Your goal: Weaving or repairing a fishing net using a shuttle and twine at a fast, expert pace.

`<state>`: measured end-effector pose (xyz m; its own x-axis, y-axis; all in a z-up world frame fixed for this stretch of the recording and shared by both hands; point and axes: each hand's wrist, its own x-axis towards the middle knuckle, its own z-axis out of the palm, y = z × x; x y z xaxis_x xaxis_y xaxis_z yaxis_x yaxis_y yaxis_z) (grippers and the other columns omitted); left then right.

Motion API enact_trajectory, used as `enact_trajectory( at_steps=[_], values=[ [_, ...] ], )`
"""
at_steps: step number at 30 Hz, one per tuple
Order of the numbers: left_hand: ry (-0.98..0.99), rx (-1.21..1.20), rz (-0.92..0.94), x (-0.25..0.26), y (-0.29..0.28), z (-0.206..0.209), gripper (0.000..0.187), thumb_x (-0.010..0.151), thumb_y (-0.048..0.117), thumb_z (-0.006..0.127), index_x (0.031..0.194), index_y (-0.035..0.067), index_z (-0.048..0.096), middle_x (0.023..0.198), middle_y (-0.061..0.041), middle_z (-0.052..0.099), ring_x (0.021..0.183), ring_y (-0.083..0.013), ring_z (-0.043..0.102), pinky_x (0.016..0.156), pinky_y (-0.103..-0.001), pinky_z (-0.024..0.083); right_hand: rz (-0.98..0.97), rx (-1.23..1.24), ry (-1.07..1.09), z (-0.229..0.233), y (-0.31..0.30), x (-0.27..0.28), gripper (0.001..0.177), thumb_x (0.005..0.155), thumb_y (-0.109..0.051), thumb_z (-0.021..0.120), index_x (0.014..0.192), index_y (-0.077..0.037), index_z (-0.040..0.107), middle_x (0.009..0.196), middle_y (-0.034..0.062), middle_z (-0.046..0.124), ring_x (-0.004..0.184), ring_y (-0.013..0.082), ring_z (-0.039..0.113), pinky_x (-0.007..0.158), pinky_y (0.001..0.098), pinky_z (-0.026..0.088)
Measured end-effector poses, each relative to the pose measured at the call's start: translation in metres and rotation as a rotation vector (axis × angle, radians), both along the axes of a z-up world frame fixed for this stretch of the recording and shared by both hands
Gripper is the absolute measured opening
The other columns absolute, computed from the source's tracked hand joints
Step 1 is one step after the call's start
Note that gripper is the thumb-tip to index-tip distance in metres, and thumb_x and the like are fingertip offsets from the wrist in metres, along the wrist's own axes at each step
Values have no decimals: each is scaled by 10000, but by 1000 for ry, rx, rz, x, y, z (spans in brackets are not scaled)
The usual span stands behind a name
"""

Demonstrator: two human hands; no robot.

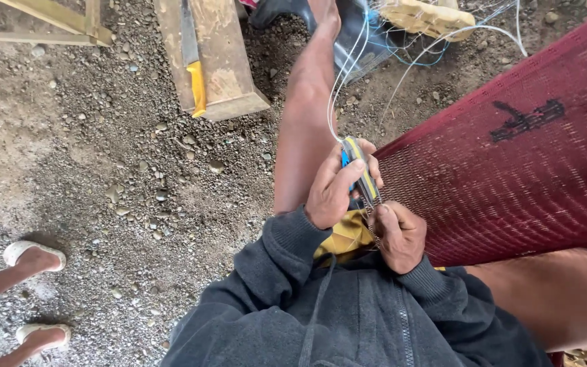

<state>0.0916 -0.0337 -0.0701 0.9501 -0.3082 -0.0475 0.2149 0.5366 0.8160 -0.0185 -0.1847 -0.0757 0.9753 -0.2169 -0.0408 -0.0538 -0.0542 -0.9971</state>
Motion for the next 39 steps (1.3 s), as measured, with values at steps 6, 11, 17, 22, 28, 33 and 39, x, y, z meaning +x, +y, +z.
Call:
enact_trajectory(
  at_steps=[6,11,17,22,28,33,39],
  values=[
    [-119,84,-6,1,10,-5,415,1251,251,591,1518,-66,571,1071,-275,780,1036,-309,836,641,-304,666,-1,139,-42,27,7,16,248,1242,-95,623,1194,11,842,716,184,770,606,224,772,611,361,634],
    [-72,65,14,-4,5,1,424,1222,236,667,1535,-36,581,1038,-192,772,1022,-269,849,665,-293,658,-97,325,-338,12,10,15,365,1228,-155,625,927,13,743,1183,251,679,1070,348,777,925,495,709],
    [81,-82,15,-15,-4,-22,404,1221,229,669,1518,-33,592,1021,-192,754,930,-267,848,701,-383,717,27,700,-427,2,-2,36,475,1256,-271,567,824,-76,544,1133,320,738,1090,489,848,1125,607,655],
    [162,-159,83,-15,-13,-20,432,1187,236,709,1489,-55,603,1001,-169,730,973,-260,816,764,-397,720,20,668,-426,46,-1,51,477,1239,-312,610,808,-105,596,1443,368,715,1204,478,834,1087,539,660],
    [174,-228,107,-22,-12,-10,385,1166,186,684,1444,-73,623,888,-161,687,902,-285,802,751,-414,697,28,871,-400,32,-3,62,504,1308,-393,424,857,-173,479,765,-11,499,654,183,547,1098,611,584],
    [98,-103,172,-24,-17,-14,347,1217,185,676,1392,-109,619,804,-193,673,783,-278,771,684,-440,685,-63,852,-313,32,15,59,461,1314,-346,432,885,-181,473,700,-87,307,569,108,296,837,451,534],
    [50,31,214,-33,-26,-22,335,1209,201,669,1313,-116,637,715,-181,676,605,-281,754,565,-410,636,-63,943,-208,12,9,46,398,1293,-290,530,909,-192,491,676,-82,342,510,79,225,642,342,397]
  ],
)
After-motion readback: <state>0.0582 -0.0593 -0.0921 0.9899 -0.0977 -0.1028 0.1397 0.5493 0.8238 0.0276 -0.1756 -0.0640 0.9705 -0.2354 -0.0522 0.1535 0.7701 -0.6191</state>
